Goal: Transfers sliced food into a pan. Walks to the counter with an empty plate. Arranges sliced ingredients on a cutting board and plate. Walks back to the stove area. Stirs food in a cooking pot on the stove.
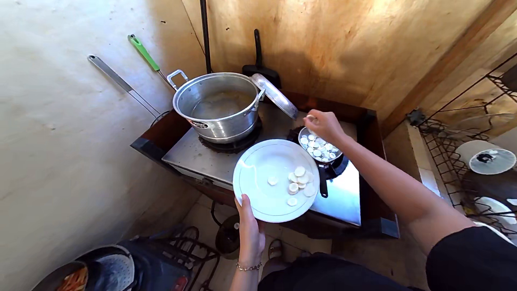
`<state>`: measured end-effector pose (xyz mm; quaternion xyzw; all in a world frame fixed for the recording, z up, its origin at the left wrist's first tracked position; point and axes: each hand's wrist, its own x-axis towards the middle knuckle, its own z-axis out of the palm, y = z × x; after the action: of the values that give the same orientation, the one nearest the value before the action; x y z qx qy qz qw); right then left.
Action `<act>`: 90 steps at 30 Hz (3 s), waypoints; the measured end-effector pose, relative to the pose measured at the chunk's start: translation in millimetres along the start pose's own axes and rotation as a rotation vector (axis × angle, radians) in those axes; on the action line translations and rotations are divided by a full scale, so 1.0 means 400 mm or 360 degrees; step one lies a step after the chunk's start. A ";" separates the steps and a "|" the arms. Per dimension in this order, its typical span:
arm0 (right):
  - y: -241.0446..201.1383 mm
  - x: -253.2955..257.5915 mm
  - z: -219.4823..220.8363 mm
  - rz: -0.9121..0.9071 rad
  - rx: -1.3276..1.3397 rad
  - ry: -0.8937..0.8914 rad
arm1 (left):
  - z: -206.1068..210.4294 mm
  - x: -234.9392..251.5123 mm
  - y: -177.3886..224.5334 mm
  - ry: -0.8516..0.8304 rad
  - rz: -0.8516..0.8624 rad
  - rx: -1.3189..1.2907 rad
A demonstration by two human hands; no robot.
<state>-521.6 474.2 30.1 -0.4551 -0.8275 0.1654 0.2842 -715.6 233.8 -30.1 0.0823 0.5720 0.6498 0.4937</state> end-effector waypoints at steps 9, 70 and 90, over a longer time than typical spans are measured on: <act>0.169 -0.030 0.026 0.0424 -0.0749 -0.0744 | -0.017 0.000 0.028 0.0073 0.0065 0.0032; -0.311 -0.088 0.047 -0.0383 0.0135 -0.1127 | -0.005 -0.045 0.026 0.0072 0.0114 -0.0015; -0.108 -0.498 -0.261 0.0344 -0.0191 0.0577 | -0.122 -0.086 0.069 -0.0419 0.0322 0.0312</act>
<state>-400.7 284.3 71.3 -0.5796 -0.7176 0.0607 0.3814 -746.5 180.1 -7.9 0.2715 0.5519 0.6208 0.4862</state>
